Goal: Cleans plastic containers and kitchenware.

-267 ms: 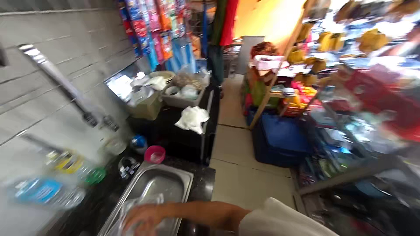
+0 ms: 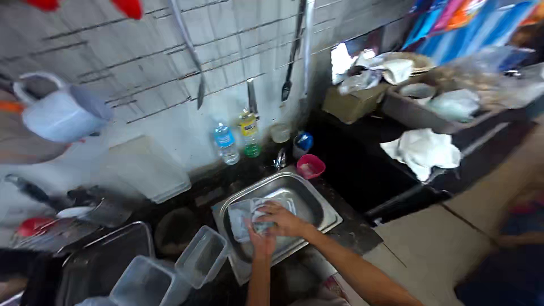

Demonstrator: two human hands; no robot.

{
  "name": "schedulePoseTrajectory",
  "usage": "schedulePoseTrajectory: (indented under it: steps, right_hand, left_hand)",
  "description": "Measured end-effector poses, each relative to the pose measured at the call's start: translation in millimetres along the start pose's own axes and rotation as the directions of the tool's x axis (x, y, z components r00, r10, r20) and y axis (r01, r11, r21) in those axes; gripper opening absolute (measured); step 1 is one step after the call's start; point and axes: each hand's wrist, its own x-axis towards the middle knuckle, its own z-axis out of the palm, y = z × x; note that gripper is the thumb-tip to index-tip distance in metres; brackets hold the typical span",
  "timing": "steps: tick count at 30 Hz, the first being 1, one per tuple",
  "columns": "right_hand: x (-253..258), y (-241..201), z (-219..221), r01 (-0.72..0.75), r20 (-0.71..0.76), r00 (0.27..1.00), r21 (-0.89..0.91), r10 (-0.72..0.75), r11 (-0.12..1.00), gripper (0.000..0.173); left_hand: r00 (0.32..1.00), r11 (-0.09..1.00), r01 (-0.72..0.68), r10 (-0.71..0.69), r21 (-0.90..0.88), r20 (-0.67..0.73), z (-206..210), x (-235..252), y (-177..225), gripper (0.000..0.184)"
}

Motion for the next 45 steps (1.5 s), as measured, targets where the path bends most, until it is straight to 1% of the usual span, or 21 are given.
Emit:
schedulePoseTrajectory:
  steps: [2,4,7,9,11,13,16,18,22,25,27,30,33,35,36,37,38,39,42,43,45]
  right_hand:
    - [5.5,2.6,1.8,-0.108,-0.110,0.988,-0.001,0.108,0.994,0.042]
    - [15.2,-7.4,17.2,-0.278,-0.266,0.928,-0.031,0.260,0.960,0.043]
    - [3.2,-27.7,26.4,-0.285,-0.138,0.954,-0.119,0.268,0.951,0.045]
    - [-6.9,-16.6,19.3,-0.320,-0.164,0.940,-0.135,0.298,0.938,0.044]
    - [-6.5,2.9,18.5,-0.476,-0.336,0.835,-0.045,0.435,0.878,0.043]
    - [4.7,-4.7,25.8,-0.586,-0.389,0.752,-0.026,0.532,0.810,0.045]
    - [4.5,-38.5,47.8,-0.480,-0.330,0.835,-0.047,0.440,0.876,0.045]
    - [5.8,-36.5,44.1,-0.401,-0.279,0.880,-0.008,0.383,0.916,0.044]
    - [19.3,-19.6,31.5,-0.514,-0.311,0.791,0.130,0.527,0.848,0.040]
    - [14.4,-35.6,41.2,-0.364,-0.329,0.861,0.136,0.388,0.922,0.043]
    - [14.6,-15.1,34.9,-0.334,-0.358,0.857,0.161,0.370,0.929,0.041]
    - [4.7,22.2,39.9,-0.464,-0.316,0.693,0.492,0.648,0.737,0.042]
    - [-15.7,8.2,70.5,-0.386,-0.318,0.589,0.697,0.743,0.604,0.051]
    - [-25.0,-25.4,79.4,-0.430,-0.316,0.534,0.697,0.784,0.574,0.050]
    - [-18.0,-55.8,62.4,-0.557,-0.238,0.492,0.652,0.837,0.514,0.047]
    - [5.4,-96.1,14.5,-0.749,0.122,0.332,0.637,0.936,0.182,0.047]
    - [20.3,-113.4,-11.4,-0.792,0.290,0.218,0.611,0.932,-0.005,0.049]
    - [20.6,-114.0,-18.4,-0.755,0.329,0.216,0.653,0.919,-0.056,0.049]
    - [-7.6,-49.7,22.4,-0.478,0.098,0.563,0.849,0.820,0.226,0.045]
    - [-5.6,-35.7,30.1,-0.471,0.111,0.623,0.844,0.774,0.258,0.047]
    - [6.0,-24.7,35.9,-0.519,0.164,0.636,0.814,0.754,0.260,0.050]
  left_hand:
    - [1.000,0.999,0.008,-0.008,0.054,-0.005,-4.7,-3.4,-3.6,0.044]
    - [0.999,0.992,-0.022,0.025,0.127,-0.023,-4.3,-1.8,-7.7,0.042]
    - [0.981,0.992,-0.101,0.112,0.078,-0.156,-7.0,0.0,-8.2,0.040]
    - [0.983,0.987,-0.157,0.154,-0.024,-0.098,-14.1,-5.0,-2.4,0.043]
    - [0.977,0.978,-0.184,0.193,-0.103,0.092,-24.8,-10.1,0.3,0.054]
    - [0.979,0.981,-0.181,0.186,-0.071,0.078,-23.5,-11.8,1.0,0.052]
    - [0.980,0.985,-0.162,0.168,0.068,-0.103,-19.4,-15.5,-0.8,0.038]
    - [0.977,0.980,-0.147,0.165,0.131,-0.137,-25.1,-17.0,0.9,0.037]
    - [0.988,0.954,-0.117,0.140,0.275,-0.064,-30.0,-23.1,1.3,0.039]
    - [0.985,0.948,-0.128,0.155,0.291,-0.071,-21.9,-27.7,5.6,0.036]
    - [0.982,0.963,-0.135,0.161,0.234,-0.095,-21.0,-28.5,13.3,0.042]
    - [0.984,0.988,-0.136,0.142,0.067,-0.104,-31.1,-22.5,12.5,0.047]
    - [0.962,0.949,-0.247,0.263,0.196,-0.065,-26.4,-11.5,0.0,0.047]
    - [0.901,0.752,-0.424,0.407,0.505,0.151,-20.2,-15.6,-17.9,0.039]
    - [0.860,0.603,-0.509,0.396,0.615,0.323,-18.0,-19.9,-24.9,0.037]
    - [0.819,0.457,-0.573,0.303,0.680,0.487,-16.3,-26.0,-29.7,0.039]
    - [0.785,0.322,-0.618,0.224,0.717,0.577,-13.5,-32.3,-34.8,0.035]
    - [0.769,0.234,-0.640,0.194,0.732,0.610,-11.3,-38.8,-37.5,0.030]
    - [0.727,0.144,-0.658,0.377,0.739,0.574,-14.5,-41.7,-24.1,0.023]
    - [0.702,0.118,-0.659,0.451,0.743,0.551,-16.9,-37.1,-15.2,0.023]
    - [0.694,0.094,-0.625,0.522,0.775,0.496,-24.0,-24.1,1.4,0.024]
